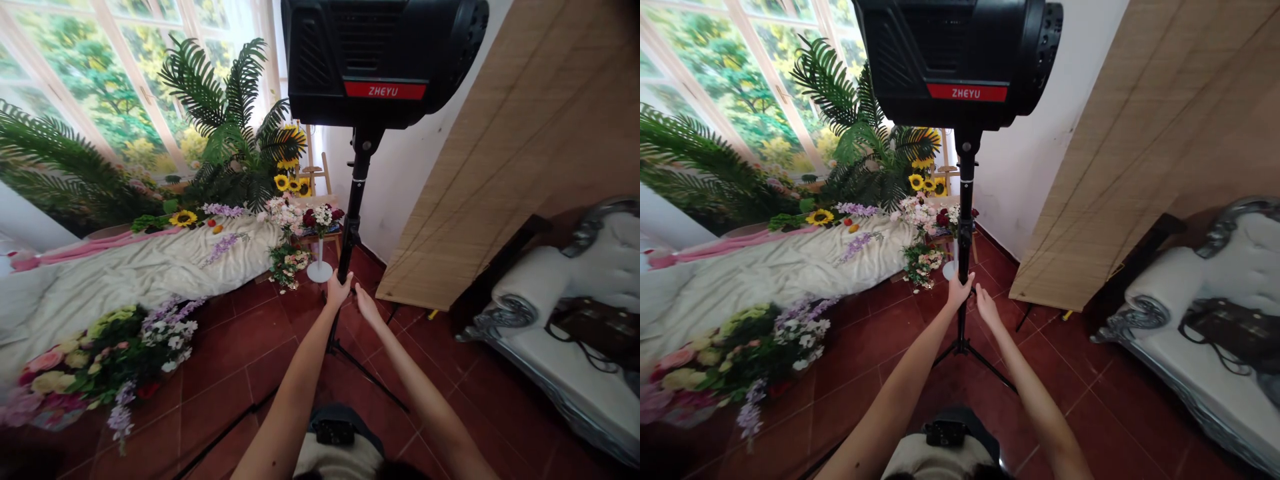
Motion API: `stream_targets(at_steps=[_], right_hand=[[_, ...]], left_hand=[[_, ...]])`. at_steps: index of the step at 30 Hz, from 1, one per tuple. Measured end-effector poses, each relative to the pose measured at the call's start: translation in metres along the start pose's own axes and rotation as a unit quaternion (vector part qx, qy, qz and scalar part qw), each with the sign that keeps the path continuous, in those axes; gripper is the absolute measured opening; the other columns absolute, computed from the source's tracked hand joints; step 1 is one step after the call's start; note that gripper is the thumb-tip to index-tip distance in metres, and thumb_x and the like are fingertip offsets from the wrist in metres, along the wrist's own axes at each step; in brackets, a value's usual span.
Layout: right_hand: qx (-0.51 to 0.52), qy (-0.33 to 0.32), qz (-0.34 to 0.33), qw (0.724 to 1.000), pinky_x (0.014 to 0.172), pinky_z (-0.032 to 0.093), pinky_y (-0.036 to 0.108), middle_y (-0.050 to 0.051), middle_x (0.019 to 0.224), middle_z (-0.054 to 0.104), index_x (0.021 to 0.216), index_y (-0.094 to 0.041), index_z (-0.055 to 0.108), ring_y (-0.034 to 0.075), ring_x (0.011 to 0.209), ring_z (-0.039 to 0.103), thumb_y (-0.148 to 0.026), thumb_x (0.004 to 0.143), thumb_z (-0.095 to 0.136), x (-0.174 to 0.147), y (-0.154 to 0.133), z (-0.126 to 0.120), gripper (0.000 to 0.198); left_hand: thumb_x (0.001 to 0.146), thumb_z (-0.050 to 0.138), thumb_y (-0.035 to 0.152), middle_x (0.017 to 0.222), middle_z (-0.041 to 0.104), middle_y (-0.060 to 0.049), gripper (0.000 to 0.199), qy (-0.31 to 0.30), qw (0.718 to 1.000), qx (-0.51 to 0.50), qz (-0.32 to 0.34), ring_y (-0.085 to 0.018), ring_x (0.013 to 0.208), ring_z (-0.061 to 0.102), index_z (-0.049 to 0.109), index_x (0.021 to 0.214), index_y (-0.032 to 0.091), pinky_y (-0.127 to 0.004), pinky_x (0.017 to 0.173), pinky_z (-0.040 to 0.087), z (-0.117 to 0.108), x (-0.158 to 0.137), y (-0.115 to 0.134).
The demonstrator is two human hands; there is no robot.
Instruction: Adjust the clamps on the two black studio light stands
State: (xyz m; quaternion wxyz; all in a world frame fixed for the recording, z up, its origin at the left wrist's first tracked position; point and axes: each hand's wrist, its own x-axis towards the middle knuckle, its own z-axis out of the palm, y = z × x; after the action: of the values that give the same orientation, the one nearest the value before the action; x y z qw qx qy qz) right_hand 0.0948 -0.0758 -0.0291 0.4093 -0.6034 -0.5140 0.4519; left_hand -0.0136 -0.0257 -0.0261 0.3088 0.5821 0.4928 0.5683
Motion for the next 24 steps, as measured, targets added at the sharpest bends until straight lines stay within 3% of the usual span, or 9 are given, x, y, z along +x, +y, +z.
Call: stream_targets(at_steps=[3,6,8,11,14,18,24], right_hand=[[-0.179,0.048,-0.139,0.973,0.071,0.041,0.028,0.009,0.089,0.066,0.089,-0.020,0.060,0.020,0.080,0.060,-0.059,0.088,0.031,-0.004,0.002,-0.006,0.049],[-0.241,0.075,-0.194,0.948,0.065,0.038,0.026,0.009,0.088,0.066,0.088,-0.018,0.063,0.019,0.075,0.059,-0.056,0.091,0.027,-0.001,0.005,-0.007,0.052],[-0.228,0.095,-0.194,0.949,0.056,0.033,0.025,0.007,0.068,0.063,0.074,-0.016,0.062,0.016,0.059,0.052,-0.057,0.091,0.024,0.004,0.009,-0.003,0.058],[-0.170,0.132,-0.165,0.963,0.048,0.024,0.025,0.001,0.046,0.045,0.052,-0.017,0.048,0.012,0.046,0.035,-0.061,0.090,0.021,0.013,0.016,0.008,0.063],[-0.132,0.151,-0.150,0.968,0.047,0.021,0.025,-0.002,0.044,0.037,0.048,-0.019,0.039,0.010,0.045,0.029,-0.063,0.088,0.022,0.020,0.021,0.014,0.062],[-0.124,0.153,-0.170,0.966,0.047,0.021,0.026,-0.001,0.044,0.038,0.047,-0.020,0.036,0.009,0.045,0.029,-0.063,0.087,0.021,0.025,0.025,0.015,0.061],[-0.068,0.184,-0.128,0.972,0.049,0.031,0.026,0.002,0.046,0.047,0.050,-0.021,0.040,0.012,0.047,0.039,-0.065,0.084,0.022,0.027,0.022,0.029,0.059]], left_hand=[[0.079,0.054,0.051,0.065,0.054,-0.001,0.033,0.004,1.000,0.005,0.003,-0.013,0.061,0.050,0.055,0.079,0.017,-0.024,0.060,0.039,0.000,0.000,0.000],[0.079,0.054,0.051,0.067,0.055,-0.001,0.033,0.005,1.000,0.006,0.010,-0.012,0.061,0.050,0.056,0.080,0.018,-0.024,0.061,0.039,0.000,0.000,0.001],[0.079,0.055,0.051,0.067,0.055,0.000,0.032,-0.001,1.000,0.003,0.003,-0.012,0.060,0.051,0.055,0.082,0.018,-0.024,0.060,0.040,0.000,0.000,0.001],[0.079,0.055,0.051,0.064,0.054,0.001,0.033,-0.008,1.000,0.005,-0.012,-0.012,0.057,0.050,0.055,0.082,0.018,-0.024,0.057,0.039,0.000,0.000,0.000],[0.078,0.056,0.050,0.066,0.056,0.000,0.032,-0.006,1.000,0.004,-0.012,-0.012,0.058,0.052,0.055,0.079,0.018,-0.024,0.058,0.040,-0.001,0.000,0.000],[0.078,0.058,0.048,0.073,0.060,-0.002,0.031,-0.025,0.999,-0.022,-0.015,-0.013,0.064,0.056,0.056,0.083,0.018,-0.025,0.063,0.044,-0.003,-0.001,0.001],[0.080,0.057,0.040,0.102,0.063,-0.008,0.035,-0.042,0.998,-0.045,0.004,-0.017,0.093,0.060,0.056,0.108,0.019,-0.032,0.085,0.046,-0.024,-0.026,-0.015]])
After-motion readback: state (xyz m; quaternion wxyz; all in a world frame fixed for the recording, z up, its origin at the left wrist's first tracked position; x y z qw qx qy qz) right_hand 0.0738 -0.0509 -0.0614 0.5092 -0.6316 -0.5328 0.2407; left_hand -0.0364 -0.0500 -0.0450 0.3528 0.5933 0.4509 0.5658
